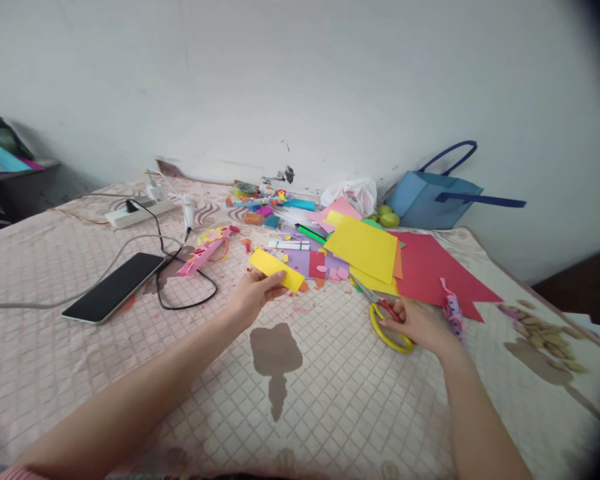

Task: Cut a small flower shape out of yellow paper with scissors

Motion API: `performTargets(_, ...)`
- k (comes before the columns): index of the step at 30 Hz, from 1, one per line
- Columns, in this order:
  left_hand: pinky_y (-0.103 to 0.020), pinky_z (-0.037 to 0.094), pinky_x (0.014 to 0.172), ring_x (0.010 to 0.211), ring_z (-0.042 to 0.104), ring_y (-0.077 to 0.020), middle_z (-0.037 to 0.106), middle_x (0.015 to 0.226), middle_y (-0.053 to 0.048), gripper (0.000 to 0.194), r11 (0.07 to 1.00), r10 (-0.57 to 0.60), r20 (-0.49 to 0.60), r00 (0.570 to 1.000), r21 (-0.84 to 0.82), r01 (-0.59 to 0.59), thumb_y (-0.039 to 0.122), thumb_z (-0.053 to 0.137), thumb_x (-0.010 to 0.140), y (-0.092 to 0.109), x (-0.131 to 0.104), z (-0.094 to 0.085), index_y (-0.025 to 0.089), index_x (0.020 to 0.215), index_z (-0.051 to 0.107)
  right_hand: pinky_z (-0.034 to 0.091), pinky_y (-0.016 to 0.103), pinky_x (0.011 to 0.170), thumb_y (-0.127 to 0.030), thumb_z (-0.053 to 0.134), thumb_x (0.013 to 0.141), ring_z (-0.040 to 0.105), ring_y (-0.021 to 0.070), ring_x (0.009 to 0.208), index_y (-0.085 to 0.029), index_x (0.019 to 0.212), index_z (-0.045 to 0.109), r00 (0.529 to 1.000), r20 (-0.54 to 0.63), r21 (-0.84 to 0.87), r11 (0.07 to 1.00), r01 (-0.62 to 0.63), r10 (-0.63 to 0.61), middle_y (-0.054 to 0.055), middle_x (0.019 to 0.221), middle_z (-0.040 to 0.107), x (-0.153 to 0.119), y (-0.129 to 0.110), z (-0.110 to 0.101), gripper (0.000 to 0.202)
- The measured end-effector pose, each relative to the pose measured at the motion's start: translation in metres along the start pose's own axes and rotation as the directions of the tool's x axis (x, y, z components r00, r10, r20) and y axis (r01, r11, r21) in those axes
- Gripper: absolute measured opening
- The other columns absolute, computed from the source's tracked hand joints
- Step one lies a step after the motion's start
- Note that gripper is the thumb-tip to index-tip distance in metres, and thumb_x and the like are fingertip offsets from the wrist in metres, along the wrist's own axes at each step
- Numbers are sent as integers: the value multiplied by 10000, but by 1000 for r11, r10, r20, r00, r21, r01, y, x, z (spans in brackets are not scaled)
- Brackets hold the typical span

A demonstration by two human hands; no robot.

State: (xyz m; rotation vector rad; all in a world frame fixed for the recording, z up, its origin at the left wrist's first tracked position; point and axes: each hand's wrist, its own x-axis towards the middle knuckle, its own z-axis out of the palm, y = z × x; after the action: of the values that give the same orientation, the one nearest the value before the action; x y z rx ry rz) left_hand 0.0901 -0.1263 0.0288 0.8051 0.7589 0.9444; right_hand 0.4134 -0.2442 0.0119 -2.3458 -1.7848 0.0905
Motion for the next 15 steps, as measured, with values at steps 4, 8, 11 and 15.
performTargets(4, -188, 543, 654, 760, 662, -132, 704, 934, -94, 177, 1000, -13, 1, 1000, -27, 13, 163, 725, 697, 1, 0, -2, 100, 856, 679, 319, 284, 465, -502, 628, 659, 564, 192, 519, -242, 564, 478, 1000, -11, 25, 1000, -16, 16, 11, 557, 609, 1, 3, 2, 314)
performTargets(8, -143, 493, 571, 696, 632, -86, 700, 878, -58, 202, 999, 5, 17, 1000, -32, -4, 192, 750, 674, 0, 1, -5, 115, 848, 684, 401, 294, 516, -548, 597, 680, 620, 219, 629, -234, 664, 546, 994, -38, 413, 907, -81, 105, 49, 683, 663, 3, -3, 1, 319)
performTargets(11, -109, 421, 471, 538, 550, -31, 637, 645, 6, 144, 997, 26, -27, 999, -78, -28, 161, 767, 641, 1, 2, -4, 104, 721, 661, 451, 300, 563, -561, 637, 659, 613, 212, 696, -220, 853, 569, 996, -19, 780, 625, -41, 89, 71, 814, 651, 5, -24, -1, 398)
performTargets(15, -111, 425, 454, 481, 523, -27, 596, 572, 18, 111, 981, -8, -56, 998, -195, -3, 70, 734, 651, 5, 3, -2, 90, 690, 632, 370, 261, 460, -543, 716, 621, 442, 122, 494, -221, 904, 578, 998, 50, 947, 320, -32, -49, -25, 629, 502, 3, -72, 1, 451)
